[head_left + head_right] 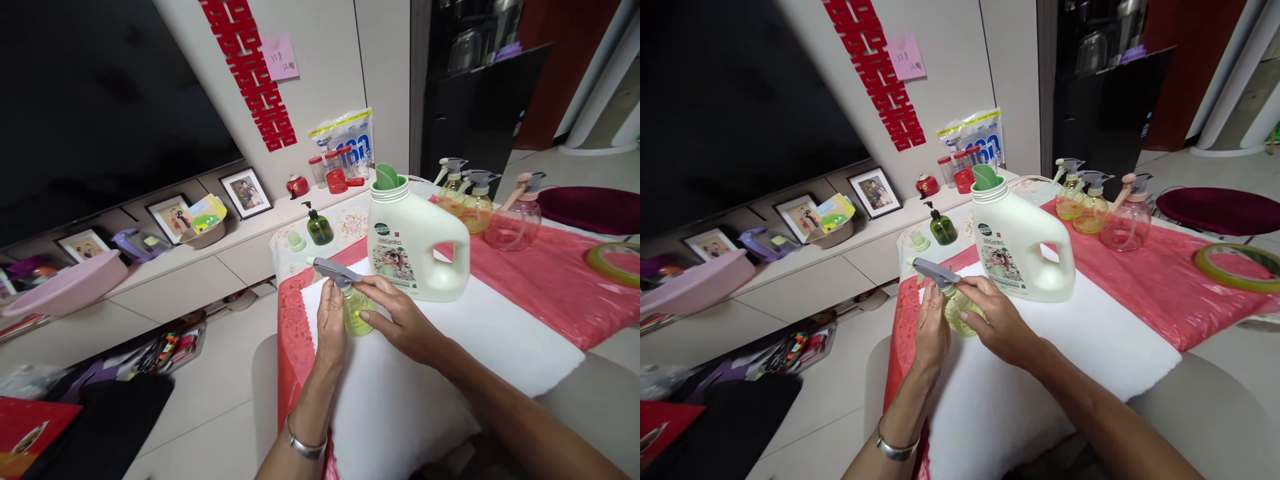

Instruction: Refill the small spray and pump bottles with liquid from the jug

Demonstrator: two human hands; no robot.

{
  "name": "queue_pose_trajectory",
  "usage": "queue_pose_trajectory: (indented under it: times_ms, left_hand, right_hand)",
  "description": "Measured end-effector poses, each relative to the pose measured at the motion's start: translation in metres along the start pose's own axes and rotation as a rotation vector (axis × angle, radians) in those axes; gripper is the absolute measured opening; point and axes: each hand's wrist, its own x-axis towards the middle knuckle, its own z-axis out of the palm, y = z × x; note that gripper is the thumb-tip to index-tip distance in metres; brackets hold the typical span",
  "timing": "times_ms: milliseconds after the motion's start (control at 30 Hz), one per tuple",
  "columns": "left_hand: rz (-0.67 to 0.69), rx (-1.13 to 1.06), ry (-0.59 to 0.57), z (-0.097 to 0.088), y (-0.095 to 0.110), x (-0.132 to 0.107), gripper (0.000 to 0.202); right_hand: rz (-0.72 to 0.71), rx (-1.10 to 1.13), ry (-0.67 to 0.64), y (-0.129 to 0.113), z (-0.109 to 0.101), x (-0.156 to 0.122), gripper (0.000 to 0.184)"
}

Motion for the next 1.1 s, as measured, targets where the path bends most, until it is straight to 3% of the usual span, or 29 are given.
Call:
queue_pose_trajectory:
  times_ms: [233, 633, 1100]
  left_hand:
    - [0.094, 0.066, 0.029, 0.0013, 0.0048, 0.0001, 0.031]
    - [0.185, 0.039, 0.081, 0.0077, 0.0001, 0.0001, 0.042]
    - [0.141, 0.065, 0.048, 0.0100, 0.0052, -0.0040, 0.036]
  right_hand:
    - [-0.023, 0.003, 0.007, -0.0013, -0.0012, 0.0019, 0.036]
    - [-0.041, -0.027, 0.012, -0.0054, 0.0011, 0.0014, 0.034]
    - [0.027, -0.013, 0.027, 0.0001, 0.0036, -0.0011, 0.046]
